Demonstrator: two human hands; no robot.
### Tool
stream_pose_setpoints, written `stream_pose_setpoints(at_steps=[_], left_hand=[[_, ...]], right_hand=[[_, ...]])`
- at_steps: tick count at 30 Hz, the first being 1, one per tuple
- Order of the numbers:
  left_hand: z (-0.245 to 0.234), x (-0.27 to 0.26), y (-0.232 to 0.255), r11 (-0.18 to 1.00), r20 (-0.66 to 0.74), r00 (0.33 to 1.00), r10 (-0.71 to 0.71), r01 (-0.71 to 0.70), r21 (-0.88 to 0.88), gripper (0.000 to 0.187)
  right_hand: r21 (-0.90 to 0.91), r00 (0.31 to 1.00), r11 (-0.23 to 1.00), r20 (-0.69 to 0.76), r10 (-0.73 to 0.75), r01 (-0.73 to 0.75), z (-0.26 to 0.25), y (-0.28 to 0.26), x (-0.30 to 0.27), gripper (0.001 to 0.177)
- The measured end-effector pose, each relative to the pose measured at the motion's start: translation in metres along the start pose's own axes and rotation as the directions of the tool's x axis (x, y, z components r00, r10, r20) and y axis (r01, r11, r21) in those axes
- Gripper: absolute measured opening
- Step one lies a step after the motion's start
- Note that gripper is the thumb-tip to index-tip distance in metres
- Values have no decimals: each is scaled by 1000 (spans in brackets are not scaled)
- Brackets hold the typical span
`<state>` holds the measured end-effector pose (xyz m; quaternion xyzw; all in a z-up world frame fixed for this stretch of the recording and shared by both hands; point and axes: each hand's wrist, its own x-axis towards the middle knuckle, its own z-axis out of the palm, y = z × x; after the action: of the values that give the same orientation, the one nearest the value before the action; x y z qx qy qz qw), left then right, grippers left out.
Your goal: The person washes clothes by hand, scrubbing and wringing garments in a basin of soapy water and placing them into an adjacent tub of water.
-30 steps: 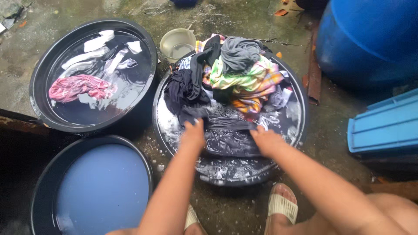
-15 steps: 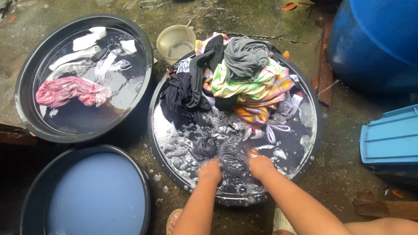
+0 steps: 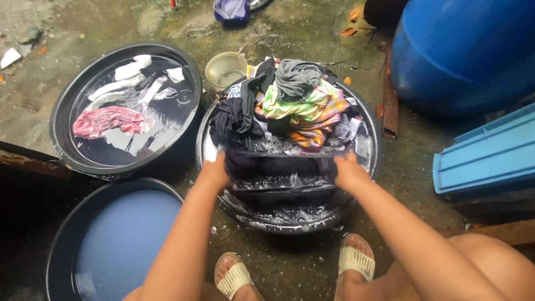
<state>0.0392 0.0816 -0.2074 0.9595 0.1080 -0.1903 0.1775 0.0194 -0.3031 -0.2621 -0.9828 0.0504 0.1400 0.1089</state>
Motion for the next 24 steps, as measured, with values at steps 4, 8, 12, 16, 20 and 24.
stream_pose_setpoints(at_steps=[4,8,12,16,20,24], left_hand=[[-65,-49,38,692,27,984,175,-103,-715,101],[-130,-95,79,375,-225,927,299,-331,-866,46],[-206,-154,108,-2,-537,658,528,-632,-775,32],[-255,-195,117,-37,-640,446,626,-802,-596,36],[-224,-160,129,25,-700,217,680,-961,-274,66],[-121,-91,107,772,-427,699,574,-636,-3,89]], right_hand=[[732,961,626,-171,-216,271,-70,-33,-21,64],[915,920,222,-269,-284,336,-186,-75,-80,46],[820,725,-117,-554,-410,561,-291,-101,-143,46],[694,639,-63,-690,-340,717,-330,-113,-168,28],[560,619,264,-704,-348,785,-309,-105,-146,31],[264,654,630,-536,-534,730,-196,-88,-78,67]])
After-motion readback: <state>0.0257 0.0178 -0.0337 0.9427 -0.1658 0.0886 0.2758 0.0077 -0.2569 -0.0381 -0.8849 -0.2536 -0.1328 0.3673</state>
